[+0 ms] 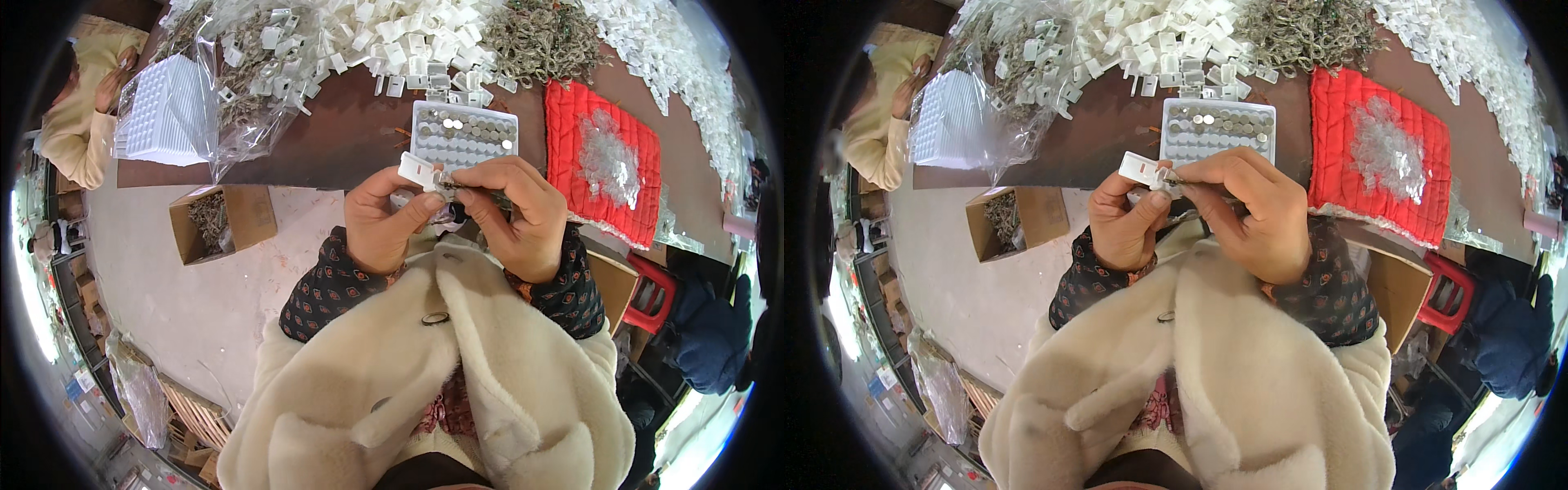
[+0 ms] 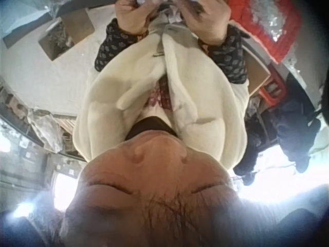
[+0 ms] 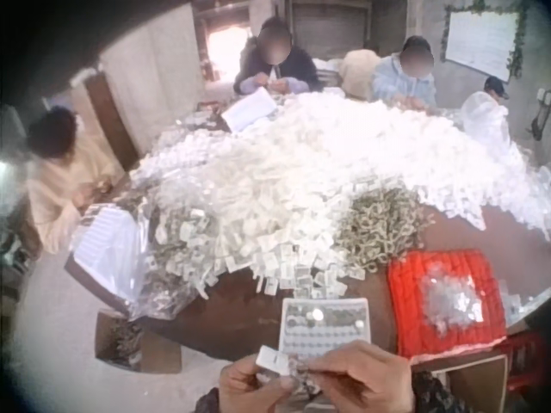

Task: The person repeatedly picks small white plastic LED modules and metal contacts from a tray, inserts the contacts into the modules, and tests each unit by pressing it to light up. Finished units are placed on a red mat on the table.

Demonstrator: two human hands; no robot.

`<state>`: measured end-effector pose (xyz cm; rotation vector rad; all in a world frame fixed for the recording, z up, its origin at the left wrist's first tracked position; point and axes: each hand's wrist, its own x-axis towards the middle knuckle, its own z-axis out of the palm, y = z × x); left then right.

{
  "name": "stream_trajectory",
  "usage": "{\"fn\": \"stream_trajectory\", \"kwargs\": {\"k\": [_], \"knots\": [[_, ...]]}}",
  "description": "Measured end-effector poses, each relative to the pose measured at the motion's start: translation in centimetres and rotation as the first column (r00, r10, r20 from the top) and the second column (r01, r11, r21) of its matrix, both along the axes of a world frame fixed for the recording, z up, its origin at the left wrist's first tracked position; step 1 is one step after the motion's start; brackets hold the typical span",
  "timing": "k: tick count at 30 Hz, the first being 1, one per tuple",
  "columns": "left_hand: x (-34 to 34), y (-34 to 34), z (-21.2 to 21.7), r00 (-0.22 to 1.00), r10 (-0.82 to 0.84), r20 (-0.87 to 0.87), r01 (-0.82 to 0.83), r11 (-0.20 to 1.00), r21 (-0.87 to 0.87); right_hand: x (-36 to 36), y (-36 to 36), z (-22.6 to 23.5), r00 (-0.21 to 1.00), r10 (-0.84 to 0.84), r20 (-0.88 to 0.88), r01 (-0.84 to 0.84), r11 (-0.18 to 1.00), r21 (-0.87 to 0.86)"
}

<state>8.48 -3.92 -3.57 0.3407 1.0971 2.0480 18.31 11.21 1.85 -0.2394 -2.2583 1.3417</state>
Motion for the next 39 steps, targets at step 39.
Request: {"fn": "stream_trajectory", "kwargs": {"k": [39], "knots": [[1.0,0.8,-1.1,0.969,0.236,0.071,-0.244,0.958,0.152,-1.0,-1.7,-1.6,0.985,0.104,0.141,0.016,0.751,-0.660]]}}
